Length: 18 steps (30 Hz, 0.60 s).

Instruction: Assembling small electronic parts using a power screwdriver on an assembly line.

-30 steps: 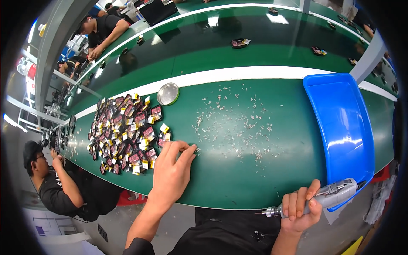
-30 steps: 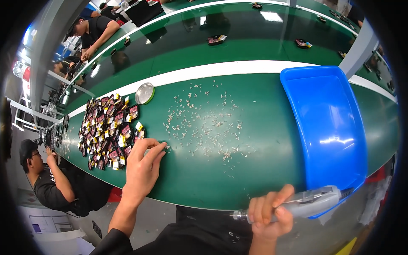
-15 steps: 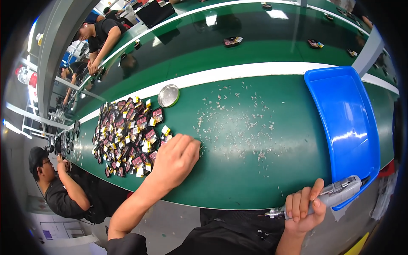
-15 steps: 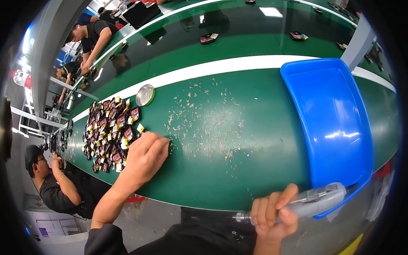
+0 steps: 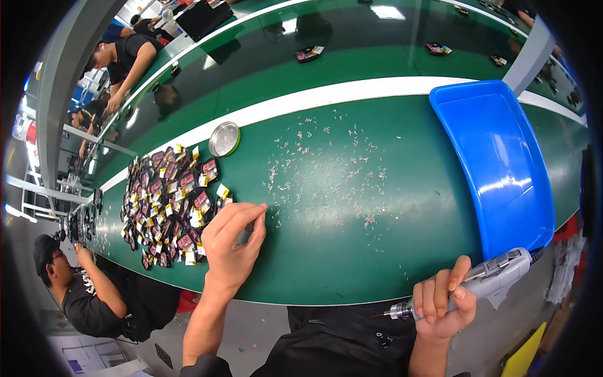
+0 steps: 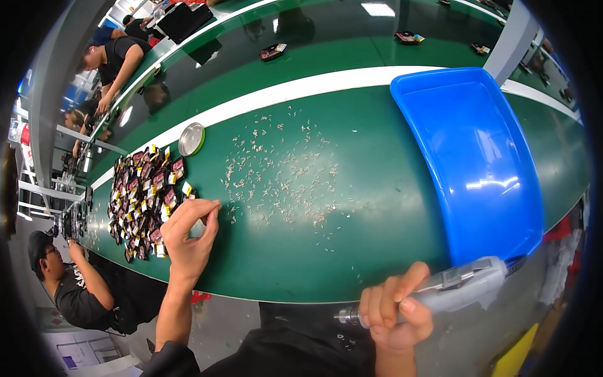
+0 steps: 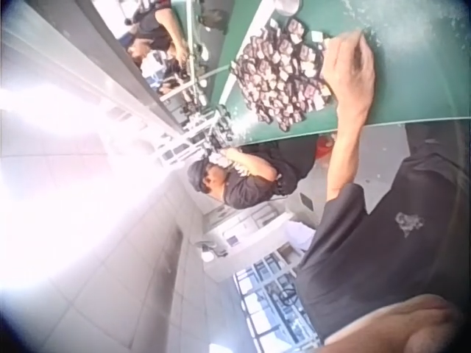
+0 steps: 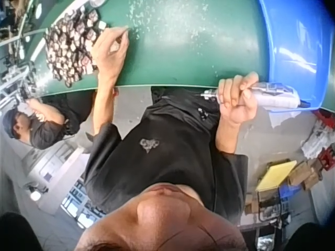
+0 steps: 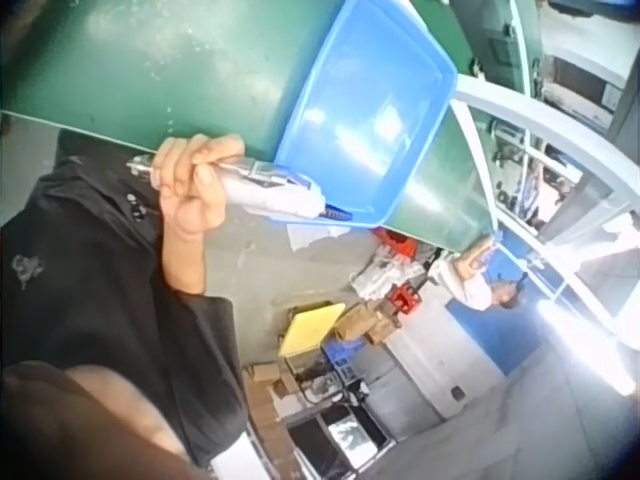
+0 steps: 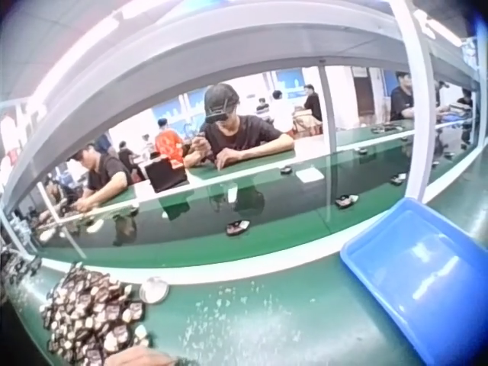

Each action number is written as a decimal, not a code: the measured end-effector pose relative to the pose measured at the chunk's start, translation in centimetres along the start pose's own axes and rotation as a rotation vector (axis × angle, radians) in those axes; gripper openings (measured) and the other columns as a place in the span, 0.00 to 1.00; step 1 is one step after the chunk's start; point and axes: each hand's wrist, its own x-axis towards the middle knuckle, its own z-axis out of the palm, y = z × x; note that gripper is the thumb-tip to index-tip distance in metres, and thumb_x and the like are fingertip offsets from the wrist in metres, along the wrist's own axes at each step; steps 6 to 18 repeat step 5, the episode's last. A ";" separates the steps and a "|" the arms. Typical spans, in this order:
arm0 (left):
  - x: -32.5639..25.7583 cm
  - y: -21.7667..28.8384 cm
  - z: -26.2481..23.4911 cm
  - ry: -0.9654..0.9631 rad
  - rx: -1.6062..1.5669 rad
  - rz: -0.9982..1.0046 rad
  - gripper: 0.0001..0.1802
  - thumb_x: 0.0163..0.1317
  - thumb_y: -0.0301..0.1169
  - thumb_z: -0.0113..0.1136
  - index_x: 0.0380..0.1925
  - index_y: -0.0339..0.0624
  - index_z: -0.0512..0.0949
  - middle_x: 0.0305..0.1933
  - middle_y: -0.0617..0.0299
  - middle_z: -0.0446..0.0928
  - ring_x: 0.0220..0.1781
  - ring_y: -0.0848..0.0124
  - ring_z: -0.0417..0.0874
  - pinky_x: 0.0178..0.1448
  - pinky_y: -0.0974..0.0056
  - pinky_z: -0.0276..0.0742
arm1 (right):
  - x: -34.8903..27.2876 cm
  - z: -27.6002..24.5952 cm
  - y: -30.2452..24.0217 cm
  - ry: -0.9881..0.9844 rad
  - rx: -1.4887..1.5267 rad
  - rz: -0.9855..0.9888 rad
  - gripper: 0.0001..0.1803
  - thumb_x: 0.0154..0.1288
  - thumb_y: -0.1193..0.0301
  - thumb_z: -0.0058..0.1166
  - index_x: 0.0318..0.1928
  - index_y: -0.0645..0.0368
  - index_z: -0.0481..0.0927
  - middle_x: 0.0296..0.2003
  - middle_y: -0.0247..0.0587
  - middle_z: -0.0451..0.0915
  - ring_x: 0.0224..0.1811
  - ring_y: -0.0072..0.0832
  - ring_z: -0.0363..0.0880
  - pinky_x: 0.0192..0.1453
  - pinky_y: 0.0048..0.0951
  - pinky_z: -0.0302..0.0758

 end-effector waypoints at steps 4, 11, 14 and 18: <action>-0.5 -0.1 0.1 0.031 -0.132 -0.127 0.09 0.51 0.11 0.61 0.33 0.31 0.80 0.29 0.57 0.80 0.26 0.73 0.78 0.32 0.70 0.74 | -0.1 0.1 0.2 0.029 -0.002 0.003 0.05 0.59 0.73 0.43 0.34 0.60 0.63 0.11 0.35 0.61 0.09 0.25 0.59 0.17 0.30 0.65; -0.7 -0.3 0.2 0.048 -0.160 -0.156 0.10 0.50 0.12 0.62 0.33 0.33 0.80 0.29 0.58 0.80 0.24 0.73 0.77 0.31 0.69 0.74 | -0.2 0.1 0.3 0.029 -0.004 0.004 0.05 0.59 0.73 0.43 0.34 0.60 0.63 0.11 0.35 0.61 0.09 0.25 0.59 0.17 0.30 0.65; -0.7 -0.3 0.2 0.048 -0.160 -0.156 0.10 0.50 0.12 0.62 0.33 0.33 0.80 0.29 0.58 0.80 0.24 0.73 0.77 0.31 0.69 0.74 | -0.2 0.1 0.3 0.029 -0.004 0.004 0.05 0.59 0.73 0.43 0.34 0.60 0.63 0.11 0.35 0.61 0.09 0.25 0.59 0.17 0.30 0.65; -0.7 -0.3 0.2 0.048 -0.160 -0.156 0.10 0.50 0.12 0.62 0.33 0.33 0.80 0.29 0.58 0.80 0.24 0.73 0.77 0.31 0.69 0.74 | -0.2 0.1 0.3 0.029 -0.004 0.004 0.05 0.59 0.73 0.43 0.34 0.60 0.63 0.11 0.35 0.61 0.09 0.25 0.59 0.17 0.30 0.65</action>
